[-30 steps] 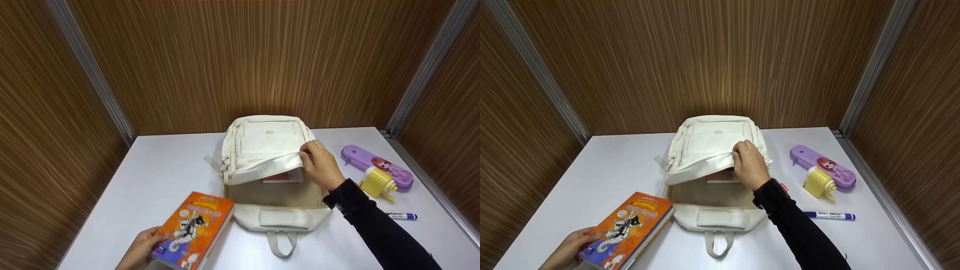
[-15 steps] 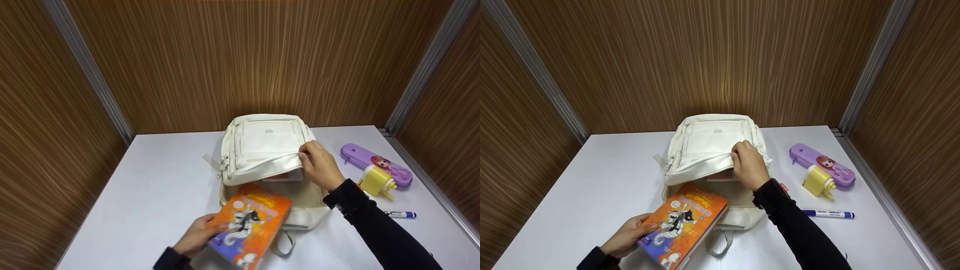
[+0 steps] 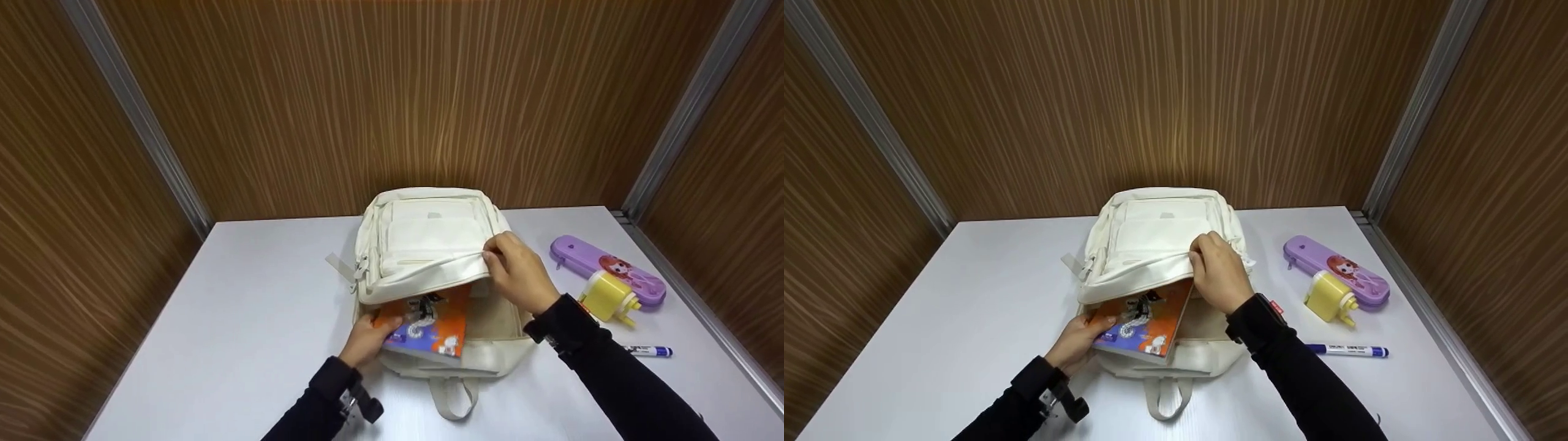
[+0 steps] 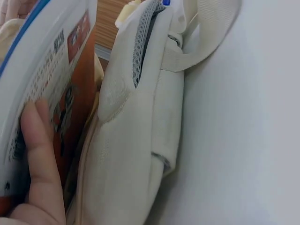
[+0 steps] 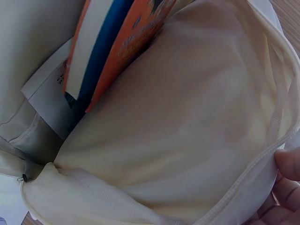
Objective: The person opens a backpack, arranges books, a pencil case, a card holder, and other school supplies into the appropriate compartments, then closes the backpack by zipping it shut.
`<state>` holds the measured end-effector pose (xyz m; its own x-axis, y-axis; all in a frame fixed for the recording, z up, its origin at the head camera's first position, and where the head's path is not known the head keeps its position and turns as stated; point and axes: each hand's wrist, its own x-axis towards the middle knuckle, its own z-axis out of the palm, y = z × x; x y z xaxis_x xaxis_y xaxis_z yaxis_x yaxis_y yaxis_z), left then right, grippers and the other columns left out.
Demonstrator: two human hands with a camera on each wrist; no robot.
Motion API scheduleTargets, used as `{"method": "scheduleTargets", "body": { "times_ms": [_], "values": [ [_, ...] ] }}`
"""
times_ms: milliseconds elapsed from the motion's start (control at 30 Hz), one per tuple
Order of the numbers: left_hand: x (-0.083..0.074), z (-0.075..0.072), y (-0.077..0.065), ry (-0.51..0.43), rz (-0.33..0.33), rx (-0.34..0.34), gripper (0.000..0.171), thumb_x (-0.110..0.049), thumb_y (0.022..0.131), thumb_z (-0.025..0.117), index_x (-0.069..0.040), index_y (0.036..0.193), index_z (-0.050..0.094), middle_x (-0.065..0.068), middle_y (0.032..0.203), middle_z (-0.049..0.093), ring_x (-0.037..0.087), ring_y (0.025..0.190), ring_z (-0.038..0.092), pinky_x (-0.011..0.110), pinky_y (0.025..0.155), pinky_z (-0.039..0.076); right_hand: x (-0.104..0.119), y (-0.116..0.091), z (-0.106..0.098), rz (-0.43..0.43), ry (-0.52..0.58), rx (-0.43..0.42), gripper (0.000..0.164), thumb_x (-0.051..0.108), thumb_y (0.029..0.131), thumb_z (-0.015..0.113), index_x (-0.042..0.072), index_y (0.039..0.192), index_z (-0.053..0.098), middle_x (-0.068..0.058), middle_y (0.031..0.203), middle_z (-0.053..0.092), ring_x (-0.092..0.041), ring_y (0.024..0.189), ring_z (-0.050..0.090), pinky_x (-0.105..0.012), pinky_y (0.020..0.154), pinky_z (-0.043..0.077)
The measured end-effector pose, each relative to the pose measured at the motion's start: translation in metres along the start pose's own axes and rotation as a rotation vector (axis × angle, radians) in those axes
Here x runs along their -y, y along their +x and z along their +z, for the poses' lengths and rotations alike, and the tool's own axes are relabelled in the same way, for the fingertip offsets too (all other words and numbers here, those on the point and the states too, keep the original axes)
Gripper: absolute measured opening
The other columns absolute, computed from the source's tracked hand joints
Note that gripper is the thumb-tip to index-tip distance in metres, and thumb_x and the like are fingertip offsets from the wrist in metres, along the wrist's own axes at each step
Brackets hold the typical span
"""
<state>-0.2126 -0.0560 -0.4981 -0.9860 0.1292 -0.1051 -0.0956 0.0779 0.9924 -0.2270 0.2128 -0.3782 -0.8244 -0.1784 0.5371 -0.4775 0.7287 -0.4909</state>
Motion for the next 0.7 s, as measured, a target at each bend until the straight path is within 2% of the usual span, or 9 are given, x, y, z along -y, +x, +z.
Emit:
{"method": "scheduleTargets", "body": {
  "times_ms": [100, 233, 300, 367, 500, 600, 633, 667, 700],
  "values": [
    [0.0, 0.009, 0.014, 0.001, 0.042, -0.071, 0.059, -0.014, 0.09, 0.066, 0.013, 0.136, 0.044, 0.03, 0.138, 0.051, 0.04, 0.129, 0.05, 0.048, 0.113, 0.037, 0.0, 0.0, -0.001, -0.004, -0.006, 0.006, 0.005, 0.003, 0.093, 0.058, -0.001, 0.094, 0.06, -0.011, 0.092, 0.059, -0.024, 0.085, 0.058, -0.043, 0.078, 0.048],
    [-0.002, 0.019, 0.028, -0.171, 0.018, -0.12, 0.05, -0.009, 0.088, 0.068, 0.007, 0.13, 0.047, 0.025, 0.13, 0.055, 0.034, 0.117, 0.056, 0.046, 0.104, 0.047, 0.001, 0.001, -0.003, 0.001, -0.013, 0.017, 0.005, 0.004, 0.093, 0.058, -0.001, 0.093, 0.06, -0.011, 0.093, 0.059, -0.024, 0.086, 0.058, -0.043, 0.079, 0.048],
    [-0.002, 0.023, 0.032, -0.223, -0.012, -0.146, 0.054, -0.01, 0.087, 0.069, 0.006, 0.132, 0.044, 0.023, 0.129, 0.052, 0.031, 0.114, 0.055, 0.047, 0.097, 0.052, 0.001, 0.001, -0.004, 0.008, -0.011, 0.025, 0.006, 0.005, 0.094, 0.058, -0.001, 0.093, 0.059, -0.011, 0.093, 0.059, -0.023, 0.086, 0.057, -0.043, 0.079, 0.048],
    [-0.002, 0.026, 0.038, -0.276, -0.012, -0.18, 0.063, -0.009, 0.085, 0.07, 0.005, 0.138, 0.039, 0.022, 0.135, 0.047, 0.031, 0.118, 0.051, 0.047, 0.1, 0.049, 0.002, 0.001, -0.005, 0.013, -0.007, 0.033, 0.006, 0.006, 0.094, 0.058, -0.001, 0.093, 0.059, -0.01, 0.093, 0.059, -0.022, 0.086, 0.057, -0.042, 0.079, 0.047],
    [-0.003, 0.033, 0.049, -0.22, 0.083, -0.275, 0.075, -0.009, 0.081, 0.069, 0.006, 0.145, 0.032, 0.023, 0.148, 0.038, 0.034, 0.135, 0.038, 0.044, 0.118, 0.031, 0.002, 0.0, -0.006, 0.018, -0.001, 0.04, 0.005, 0.005, 0.093, 0.059, 0.0, 0.093, 0.059, -0.008, 0.092, 0.058, -0.02, 0.085, 0.056, -0.041, 0.077, 0.048],
    [-0.002, 0.035, 0.056, -0.194, 0.084, -0.324, 0.078, -0.012, 0.082, 0.067, 0.006, 0.147, 0.028, 0.024, 0.151, 0.034, 0.034, 0.138, 0.033, 0.043, 0.12, 0.026, 0.002, 0.0, -0.006, 0.019, 0.0, 0.036, 0.003, 0.003, 0.092, 0.06, 0.0, 0.093, 0.059, -0.008, 0.091, 0.058, -0.02, 0.084, 0.056, -0.04, 0.077, 0.048],
    [0.002, 0.036, 0.06, -0.183, 0.068, -0.337, 0.079, -0.014, 0.081, 0.067, 0.006, 0.147, 0.028, 0.024, 0.151, 0.034, 0.034, 0.136, 0.035, 0.043, 0.118, 0.029, 0.003, -0.001, -0.006, 0.018, 0.001, 0.035, 0.003, 0.003, 0.092, 0.06, 0.0, 0.093, 0.059, -0.008, 0.091, 0.058, -0.019, 0.084, 0.056, -0.04, 0.077, 0.048],
    [0.004, 0.035, 0.063, -0.144, 0.093, -0.35, 0.082, -0.018, 0.08, 0.069, 0.004, 0.148, 0.028, 0.021, 0.151, 0.035, 0.032, 0.136, 0.035, 0.041, 0.118, 0.03, 0.003, -0.001, -0.006, 0.018, 0.002, 0.033, 0.003, 0.002, 0.091, 0.061, 0.001, 0.093, 0.059, -0.007, 0.091, 0.058, -0.019, 0.084, 0.056, -0.04, 0.077, 0.048],
    [0.026, 0.036, 0.081, -0.116, 0.129, -0.377, 0.082, -0.023, 0.079, 0.071, 0.001, 0.147, 0.032, 0.017, 0.15, 0.039, 0.026, 0.134, 0.038, 0.034, 0.117, 0.031, 0.003, -0.001, -0.006, 0.017, 0.002, 0.031, 0.003, 0.002, 0.091, 0.061, 0.0, 0.092, 0.059, -0.007, 0.091, 0.058, -0.019, 0.084, 0.057, -0.04, 0.077, 0.048]
  ]
}}
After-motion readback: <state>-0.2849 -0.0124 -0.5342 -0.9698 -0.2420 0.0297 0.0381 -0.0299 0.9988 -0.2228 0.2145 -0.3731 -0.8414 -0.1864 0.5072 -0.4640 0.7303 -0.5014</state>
